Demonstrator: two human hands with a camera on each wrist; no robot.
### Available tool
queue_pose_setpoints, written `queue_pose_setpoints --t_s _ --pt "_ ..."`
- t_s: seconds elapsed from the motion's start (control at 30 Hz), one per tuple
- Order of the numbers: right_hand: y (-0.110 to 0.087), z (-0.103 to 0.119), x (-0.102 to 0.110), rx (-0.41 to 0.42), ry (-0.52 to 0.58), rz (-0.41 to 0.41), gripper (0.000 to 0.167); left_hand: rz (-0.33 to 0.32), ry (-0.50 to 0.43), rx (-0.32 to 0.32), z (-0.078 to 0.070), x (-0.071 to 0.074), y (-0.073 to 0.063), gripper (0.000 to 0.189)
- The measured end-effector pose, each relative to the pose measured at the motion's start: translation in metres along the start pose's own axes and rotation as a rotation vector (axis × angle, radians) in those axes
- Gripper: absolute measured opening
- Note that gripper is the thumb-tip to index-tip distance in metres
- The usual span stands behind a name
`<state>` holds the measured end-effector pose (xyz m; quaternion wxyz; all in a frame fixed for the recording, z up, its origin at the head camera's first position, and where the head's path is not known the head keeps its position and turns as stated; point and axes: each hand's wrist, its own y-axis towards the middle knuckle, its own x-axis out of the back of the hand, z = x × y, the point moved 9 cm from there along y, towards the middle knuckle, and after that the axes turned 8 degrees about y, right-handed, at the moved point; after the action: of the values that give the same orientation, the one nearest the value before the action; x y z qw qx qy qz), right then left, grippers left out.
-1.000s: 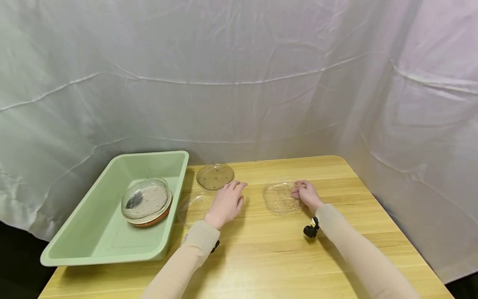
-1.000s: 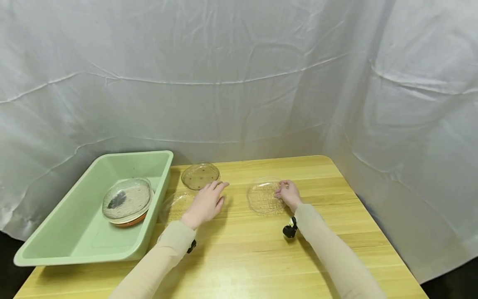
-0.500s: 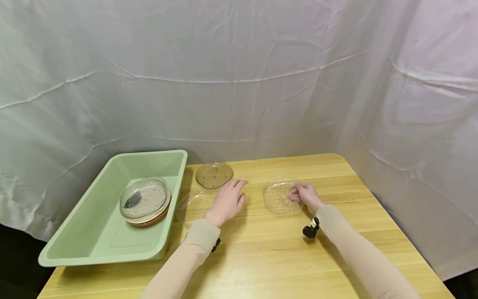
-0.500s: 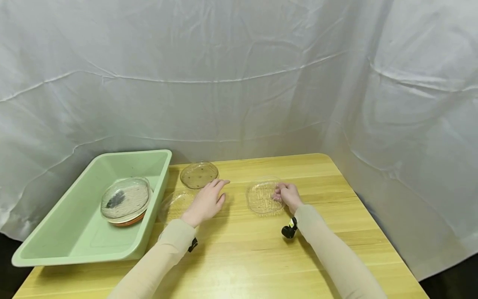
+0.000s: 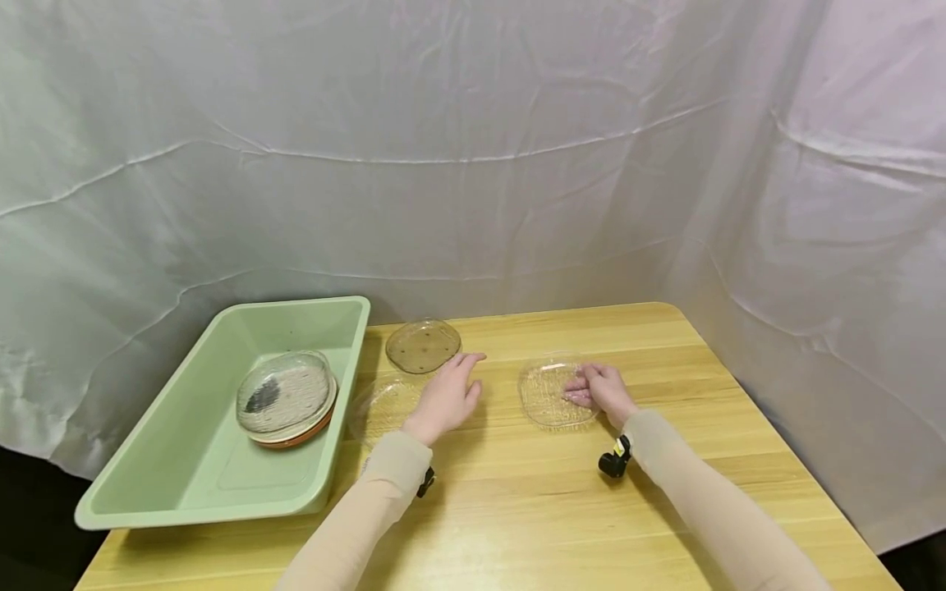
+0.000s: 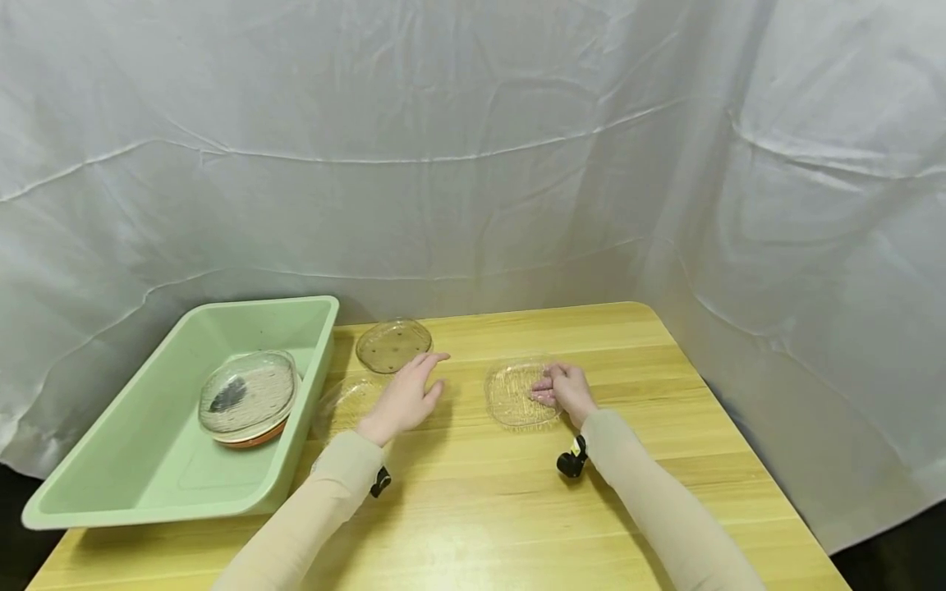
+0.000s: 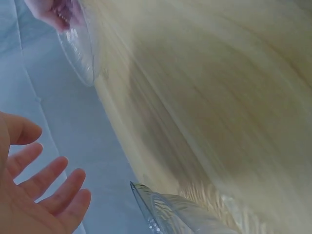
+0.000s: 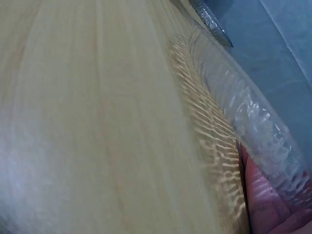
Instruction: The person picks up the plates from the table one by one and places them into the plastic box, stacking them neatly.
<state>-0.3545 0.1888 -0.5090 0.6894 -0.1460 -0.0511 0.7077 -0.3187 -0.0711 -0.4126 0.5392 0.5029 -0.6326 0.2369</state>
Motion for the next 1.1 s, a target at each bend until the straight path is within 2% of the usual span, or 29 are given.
queue_pose_setpoints --t_s 0.37,0.53,0.73,1.1 --pt "-0.006 -0.005 -0.008 -0.007 0.059 0.02 0.048 -0.003 -0.151 0.065 0.014 -0.003 0.001 0.047" --pt "-0.011 -0.005 -0.016 -0.024 0.081 0.031 0.047 0.001 -0.298 0.106 0.016 -0.001 0.001 0.047" --pt "-0.017 0.0 -0.028 -0.031 0.078 0.023 0.046 -0.027 -0.481 0.153 0.016 0.007 0.002 0.044" --pt "-0.026 0.012 -0.049 0.031 0.091 0.008 0.043 -0.065 -0.666 0.265 0.021 0.01 0.005 0.042"
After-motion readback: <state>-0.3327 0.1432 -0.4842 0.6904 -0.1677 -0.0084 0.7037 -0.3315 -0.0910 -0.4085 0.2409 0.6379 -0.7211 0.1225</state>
